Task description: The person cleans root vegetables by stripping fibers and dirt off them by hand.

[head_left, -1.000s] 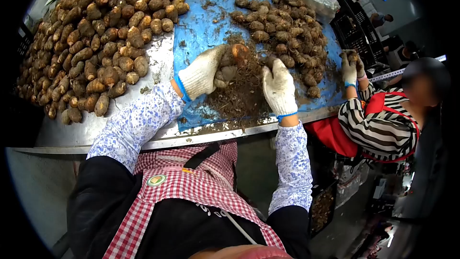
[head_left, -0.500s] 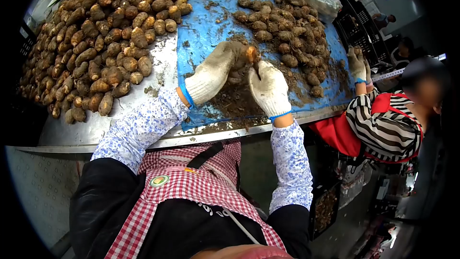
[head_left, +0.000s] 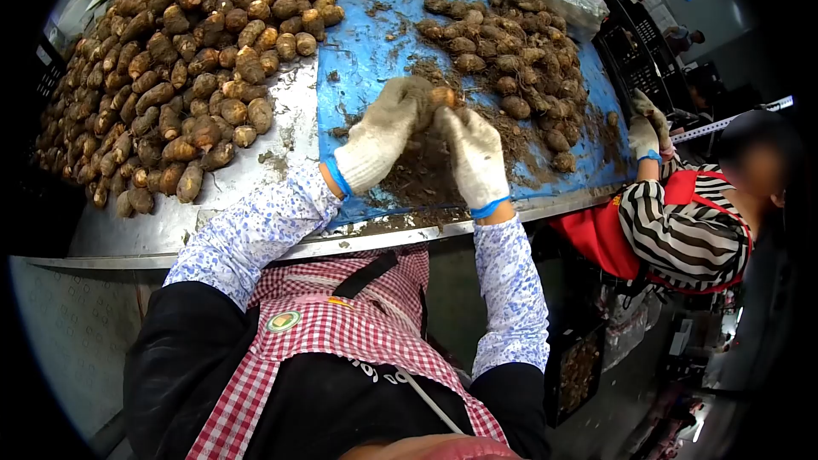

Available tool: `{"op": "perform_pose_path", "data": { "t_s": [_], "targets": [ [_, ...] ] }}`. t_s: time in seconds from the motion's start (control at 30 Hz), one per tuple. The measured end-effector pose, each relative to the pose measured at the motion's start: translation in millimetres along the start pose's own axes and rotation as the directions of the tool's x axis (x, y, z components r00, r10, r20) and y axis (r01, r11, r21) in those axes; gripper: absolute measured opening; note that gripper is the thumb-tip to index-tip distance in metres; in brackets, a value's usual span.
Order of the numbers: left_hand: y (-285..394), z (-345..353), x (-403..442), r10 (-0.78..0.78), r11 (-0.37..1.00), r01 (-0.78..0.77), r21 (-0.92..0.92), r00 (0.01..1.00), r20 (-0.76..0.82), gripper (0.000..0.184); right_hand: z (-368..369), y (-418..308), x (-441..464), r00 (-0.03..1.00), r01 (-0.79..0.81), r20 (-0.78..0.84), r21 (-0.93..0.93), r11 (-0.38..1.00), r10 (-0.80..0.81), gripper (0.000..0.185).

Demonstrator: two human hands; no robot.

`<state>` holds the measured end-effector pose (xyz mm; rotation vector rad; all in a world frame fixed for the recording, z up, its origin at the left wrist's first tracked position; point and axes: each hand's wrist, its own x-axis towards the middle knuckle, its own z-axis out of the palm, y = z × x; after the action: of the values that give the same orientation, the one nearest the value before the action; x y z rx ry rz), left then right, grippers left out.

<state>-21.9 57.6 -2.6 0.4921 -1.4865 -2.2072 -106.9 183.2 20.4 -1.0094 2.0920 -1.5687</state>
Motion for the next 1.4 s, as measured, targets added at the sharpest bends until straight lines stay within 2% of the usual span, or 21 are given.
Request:
{"op": "perform_pose_path", "data": {
  "t_s": [0.03, 0.07, 0.17, 0.23, 0.33, 0.37, 0.4, 0.43, 0.5, 0.53, 0.67, 0.77, 0.9, 1.0, 1.03, 1.1, 1.17, 1.2, 1.27, 1.33, 1.4],
  "targets": [
    [-3.2, -3.4, 0.1, -0.078, 0.984, 0.082, -0.155, 0.997, 0.029, 0.028, 4.0, -6.9, -0.6, 0.989, -0.143, -0.005, 0.121, 0.982, 0.145, 0.025],
    [-5.0, -4.5, -0.4, -0.066, 0.982, 0.071, -0.173, 0.997, 0.031, 0.031, -1.7, -20.2, -0.5, 1.000, 0.007, 0.002, -0.385, 0.923, -0.007, 0.024],
    [6.6, -15.2, -1.5, -0.227, 0.926, 0.274, -0.262, 0.954, 0.197, 0.033, -18.2, 0.6, 8.4, 0.992, 0.122, 0.094, -0.898, 0.423, -0.086, 0.020],
    [17.9, -8.6, -0.7, -0.190, 0.915, 0.232, -0.330, 0.970, 0.153, 0.034, -30.3, 27.4, 5.3, 0.987, 0.075, 0.002, -0.886, 0.458, -0.158, 0.014],
    [18.2, -13.6, 1.8, -0.298, 0.857, 0.367, -0.362, 0.926, 0.233, 0.034, -31.1, 24.6, 5.2, 0.961, 0.226, -0.028, -0.487, 0.844, -0.274, 0.029],
    [11.6, -18.5, 6.5, -0.293, 0.826, 0.417, -0.378, 0.892, 0.345, 0.034, -31.1, 15.7, 6.2, 0.959, 0.250, -0.048, -0.330, 0.910, -0.281, 0.034],
    [5.5, -26.3, 10.8, -0.280, 0.795, 0.470, -0.384, 0.846, 0.455, 0.033, -29.9, 17.4, 7.3, 0.989, 0.148, -0.050, 0.172, 0.974, -0.141, 0.037],
    [0.8, -31.3, 12.9, -0.262, 0.762, 0.523, -0.383, 0.789, 0.555, 0.033, -32.0, 12.6, 4.9, 0.982, 0.187, -0.002, 0.041, 0.981, -0.187, 0.038],
    [18.4, -18.1, 4.2, -0.394, 0.831, 0.506, -0.229, 0.828, 0.398, 0.033, -30.6, -25.6, -0.1, 0.960, 0.275, 0.116, -0.213, 0.938, -0.255, 0.040],
    [25.8, -10.9, 0.1, -0.442, 0.852, 0.502, -0.148, 0.842, 0.308, 0.034, -35.0, -25.0, 1.9, 0.963, 0.237, 0.206, -0.348, 0.907, -0.173, 0.042],
    [39.8, 2.6, -10.6, -0.159, 0.983, 0.145, 0.109, 0.979, 0.129, 0.038, -32.7, -5.3, 1.0, 0.969, 0.245, 0.109, -0.341, 0.908, -0.221, 0.039],
    [35.5, 3.5, -7.2, 0.136, 0.725, -0.246, 0.643, 0.967, 0.217, 0.038, -26.2, -4.9, -3.8, 0.949, 0.301, 0.038, -0.411, 0.860, -0.314, 0.037],
    [30.5, 8.6, -6.6, 0.286, 0.684, -0.345, 0.642, 0.937, 0.199, 0.032, -23.6, -6.1, -12.0, 0.857, 0.429, 0.054, -0.625, 0.652, -0.512, 0.030],
    [40.8, 10.6, 1.1, -0.009, 0.852, -0.003, 0.524, 1.000, 0.021, 0.026, -13.6, -6.2, -13.5, 0.724, 0.542, 0.039, -0.650, 0.533, -0.688, 0.037],
    [42.1, 9.3, 3.9, -0.007, 0.819, -0.009, 0.573, 1.000, 0.025, 0.024, -10.2, -4.8, -14.9, 0.669, 0.556, 0.039, -0.690, 0.464, -0.743, 0.039],
    [45.7, 5.7, 8.3, -0.071, 0.840, 0.030, 0.542, 0.996, 0.055, 0.025, -10.3, -1.3, -14.6, 0.704, 0.585, 0.116, -0.654, 0.480, -0.701, 0.045],
    [15.9, -18.6, 32.0, 0.027, 0.817, -0.160, 0.555, 0.970, 0.240, 0.028, -6.6, -5.9, -16.0, 0.664, 0.659, 0.187, -0.604, 0.448, -0.724, 0.043],
    [2.2, -30.7, 41.9, 0.026, 0.834, -0.179, 0.521, 0.958, 0.286, 0.030, -4.8, 1.4, -15.6, 0.749, 0.605, 0.113, -0.520, 0.603, -0.653, 0.044],
    [-3.3, -41.5, 55.9, -0.154, 0.945, 0.075, 0.318, 0.961, 0.231, 0.036, -9.7, 16.2, -11.4, 0.912, 0.376, -0.106, -0.174, 0.910, -0.397, 0.045],
    [28.0, -32.2, 27.8, -0.273, 0.962, 0.263, 0.077, 0.900, 0.341, 0.044, -18.5, 11.4, -16.0, 0.964, 0.221, -0.128, -0.101, 0.970, -0.233, 0.048],
    [35.4, -16.6, 14.3, -0.237, 0.970, 0.186, 0.156, 0.865, 0.441, 0.045, -19.1, 7.0, -17.7, 0.962, 0.205, -0.135, -0.206, 0.957, -0.235, 0.050]
  ]
}}
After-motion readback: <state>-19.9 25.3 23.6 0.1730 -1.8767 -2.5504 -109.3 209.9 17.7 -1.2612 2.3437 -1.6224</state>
